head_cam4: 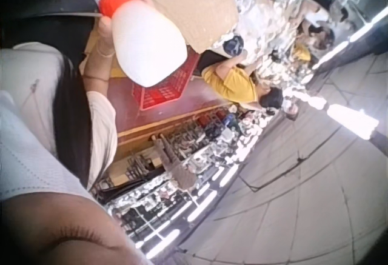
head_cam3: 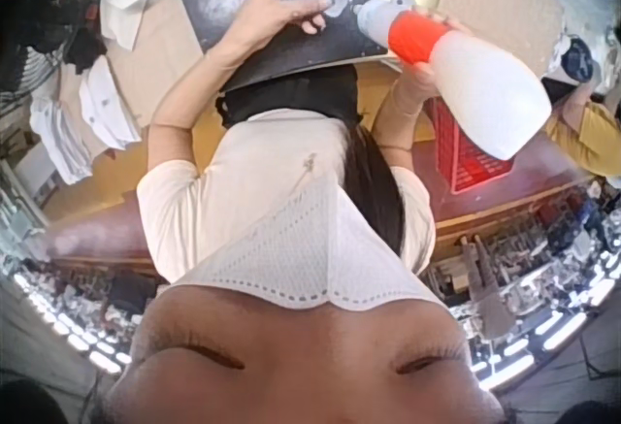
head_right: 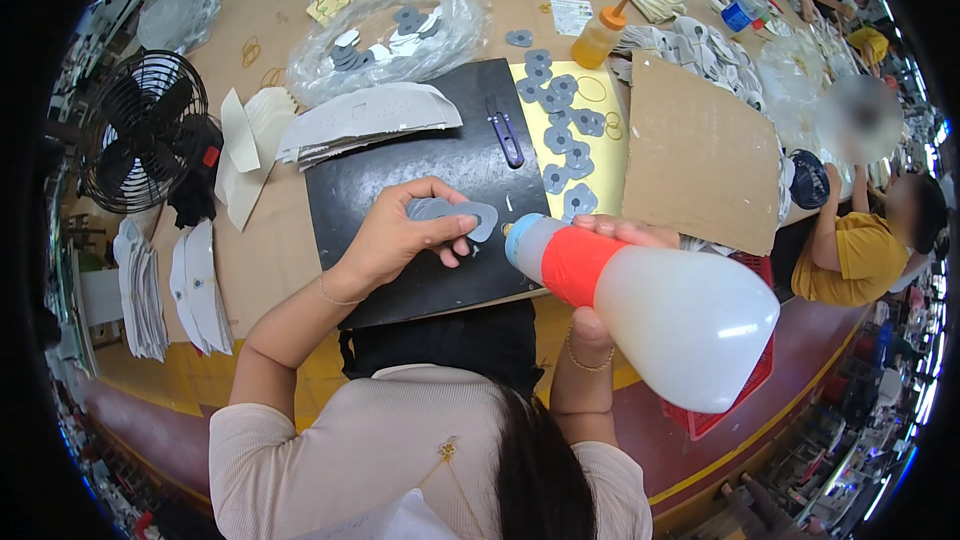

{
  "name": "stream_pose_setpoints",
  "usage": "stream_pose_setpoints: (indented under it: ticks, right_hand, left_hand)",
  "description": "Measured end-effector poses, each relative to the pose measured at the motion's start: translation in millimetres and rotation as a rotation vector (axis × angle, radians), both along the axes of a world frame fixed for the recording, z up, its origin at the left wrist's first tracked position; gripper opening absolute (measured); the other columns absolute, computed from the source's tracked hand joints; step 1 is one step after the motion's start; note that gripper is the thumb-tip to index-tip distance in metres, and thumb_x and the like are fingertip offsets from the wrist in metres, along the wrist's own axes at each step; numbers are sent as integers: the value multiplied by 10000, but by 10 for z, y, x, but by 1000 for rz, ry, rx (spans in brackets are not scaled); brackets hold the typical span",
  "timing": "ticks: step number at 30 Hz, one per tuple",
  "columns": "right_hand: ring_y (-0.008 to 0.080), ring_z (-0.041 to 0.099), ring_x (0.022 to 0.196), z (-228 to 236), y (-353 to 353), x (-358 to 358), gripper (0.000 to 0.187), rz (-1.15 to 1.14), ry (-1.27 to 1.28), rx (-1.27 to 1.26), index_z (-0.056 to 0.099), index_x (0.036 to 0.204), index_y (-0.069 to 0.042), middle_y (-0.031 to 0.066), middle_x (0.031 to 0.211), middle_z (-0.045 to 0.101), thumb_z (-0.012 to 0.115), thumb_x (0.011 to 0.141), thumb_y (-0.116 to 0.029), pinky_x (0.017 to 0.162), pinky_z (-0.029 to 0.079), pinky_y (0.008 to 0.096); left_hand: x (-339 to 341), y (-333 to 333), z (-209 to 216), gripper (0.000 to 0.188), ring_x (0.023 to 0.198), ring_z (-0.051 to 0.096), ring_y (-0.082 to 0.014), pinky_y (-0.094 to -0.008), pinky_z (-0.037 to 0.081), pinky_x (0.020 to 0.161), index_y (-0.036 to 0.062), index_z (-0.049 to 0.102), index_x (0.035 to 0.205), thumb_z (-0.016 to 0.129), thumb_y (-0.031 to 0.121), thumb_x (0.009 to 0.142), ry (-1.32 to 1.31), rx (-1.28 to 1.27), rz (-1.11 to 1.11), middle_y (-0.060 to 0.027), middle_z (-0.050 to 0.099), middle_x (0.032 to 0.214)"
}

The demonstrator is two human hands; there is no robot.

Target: The person folds white fabric pieces and then applies glue from a squeeze bottle onto small gray circular fabric parts, placing them on a black work surface. The person repeats this process for multiple parts.

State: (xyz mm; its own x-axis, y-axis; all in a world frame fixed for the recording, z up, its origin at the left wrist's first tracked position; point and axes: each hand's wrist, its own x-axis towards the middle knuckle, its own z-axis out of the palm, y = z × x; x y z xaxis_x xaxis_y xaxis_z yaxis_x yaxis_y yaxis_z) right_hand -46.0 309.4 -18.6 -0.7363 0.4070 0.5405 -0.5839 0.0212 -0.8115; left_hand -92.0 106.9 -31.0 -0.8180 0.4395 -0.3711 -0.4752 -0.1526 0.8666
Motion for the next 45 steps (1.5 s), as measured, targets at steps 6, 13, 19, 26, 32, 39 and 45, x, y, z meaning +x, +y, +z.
stream_pose_setpoints:
  ticks: [6, 13, 19, 26, 32, 39, 45]
  right_hand:
    - [277, 622, 884, -73, 33, -10, 796, 58, 126, 156, 484, 1087, 53, 154, 951, 550, 795, 633, -522, 810, 527, 390]
    - [308, 622, 915, -136, 244, -34, 802, 38, 139, 391, 454, 1118, 55, 182, 988, 558, 792, 646, -497, 834, 518, 402]
    - [314, 616, 940, -11, 108, -33, 863, 137, 198, 169, 432, 1132, 59, 190, 1016, 548, 803, 618, -525, 846, 511, 410]
    - [303, 611, 954, -51, 231, -49, 844, 145, 166, 460, 435, 1137, 49, 194, 1036, 536, 786, 637, -534, 862, 502, 389]
    - [312, 614, 942, 11, 176, 38, 826, 122, 195, 309, 429, 1148, 60, 188, 1015, 538, 791, 655, -494, 851, 509, 389]
    - [313, 628, 897, -20, 175, 117, 853, 149, 237, 463, 450, 1121, 79, 191, 988, 544, 783, 636, -539, 792, 535, 372]
    - [300, 624, 913, -26, 81, 82, 792, 127, 264, 521, 480, 1087, 71, 179, 936, 561, 776, 657, -525, 798, 529, 360]
  left_hand:
    - [34, 73, 59, 165, 726, 663, -172, -249, 572, 615, -49, 561, 943, 655, 19, 826, -39, 103, 67, -133, 630, 842]
    - [42, 53, 87, 170, 687, 640, -144, -240, 558, 578, -46, 577, 946, 663, 39, 826, 6, 77, 36, -107, 623, 814]
    - [58, 89, 84, 169, 634, 587, -98, -232, 538, 544, -52, 603, 958, 651, 43, 827, 50, -23, -27, -73, 606, 764]
    - [90, 101, 127, 183, 635, 587, -94, -230, 538, 555, -54, 603, 971, 649, 51, 828, 58, -60, -56, -74, 608, 759]
    - [86, 92, 79, 146, 615, 585, -92, -202, 481, 488, -24, 583, 923, 657, 56, 826, 70, 15, 31, -68, 603, 742]
    - [83, 85, 110, 140, 581, 564, -65, -185, 408, 450, 9, 569, 861, 681, 80, 814, 108, -107, 51, -37, 587, 716]
    - [104, 105, 108, 152, 585, 560, -55, -184, 411, 459, 8, 586, 862, 693, 99, 805, 144, -152, 67, -26, 591, 723]
